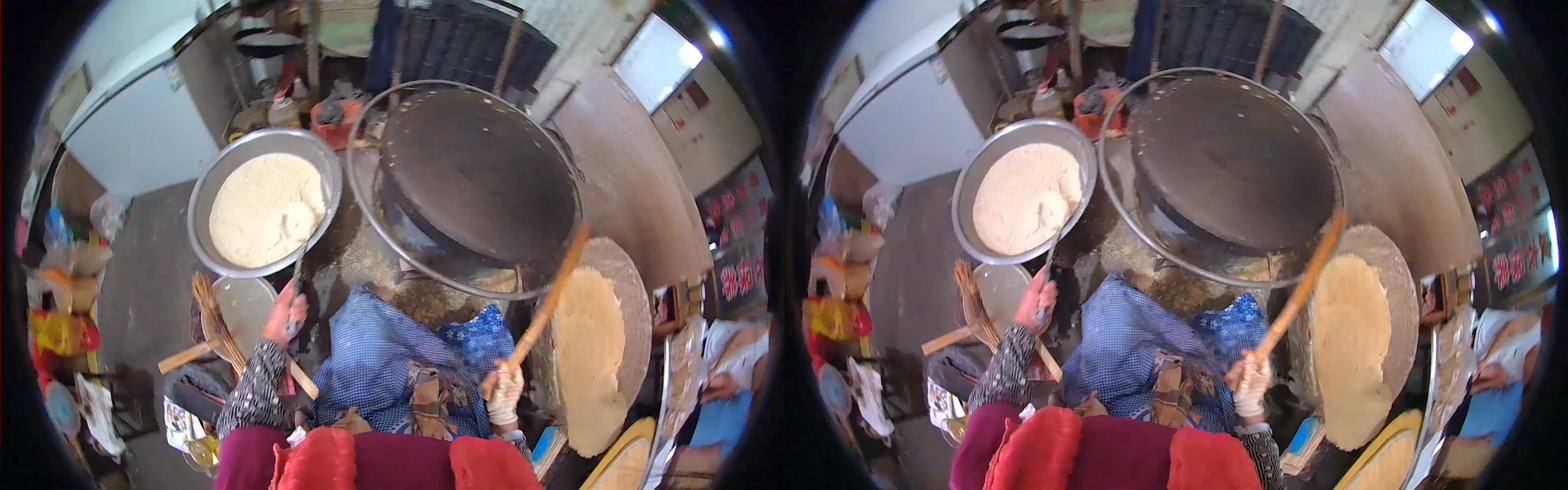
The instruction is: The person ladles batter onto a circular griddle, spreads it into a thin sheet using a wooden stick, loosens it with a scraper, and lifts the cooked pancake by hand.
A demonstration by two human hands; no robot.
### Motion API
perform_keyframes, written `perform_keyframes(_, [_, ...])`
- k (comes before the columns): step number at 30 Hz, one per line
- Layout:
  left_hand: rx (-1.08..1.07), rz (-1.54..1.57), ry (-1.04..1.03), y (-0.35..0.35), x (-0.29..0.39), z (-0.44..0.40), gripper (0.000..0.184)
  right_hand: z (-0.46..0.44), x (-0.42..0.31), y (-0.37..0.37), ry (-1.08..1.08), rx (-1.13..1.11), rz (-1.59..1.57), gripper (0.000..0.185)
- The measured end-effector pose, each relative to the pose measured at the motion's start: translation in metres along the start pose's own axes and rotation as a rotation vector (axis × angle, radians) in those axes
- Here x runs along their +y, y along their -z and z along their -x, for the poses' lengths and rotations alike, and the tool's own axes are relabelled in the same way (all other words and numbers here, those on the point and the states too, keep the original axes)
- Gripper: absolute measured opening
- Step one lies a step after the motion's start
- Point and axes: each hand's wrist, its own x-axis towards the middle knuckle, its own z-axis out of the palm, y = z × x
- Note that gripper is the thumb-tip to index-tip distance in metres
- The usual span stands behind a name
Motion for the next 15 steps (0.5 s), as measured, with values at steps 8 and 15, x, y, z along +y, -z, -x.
perform_keyframes(8, [0.398,-0.395,-0.090,0.034,0.216,0.049,0.008,-0.023,0.076,-0.123,-0.002,-0.032,0.024,0.021])
perform_keyframes(15, [0.337,-0.573,-0.324,-0.073,0.194,0.087,0.004,-0.154,0.059,-0.056,0.409,0.204,0.714,0.019])
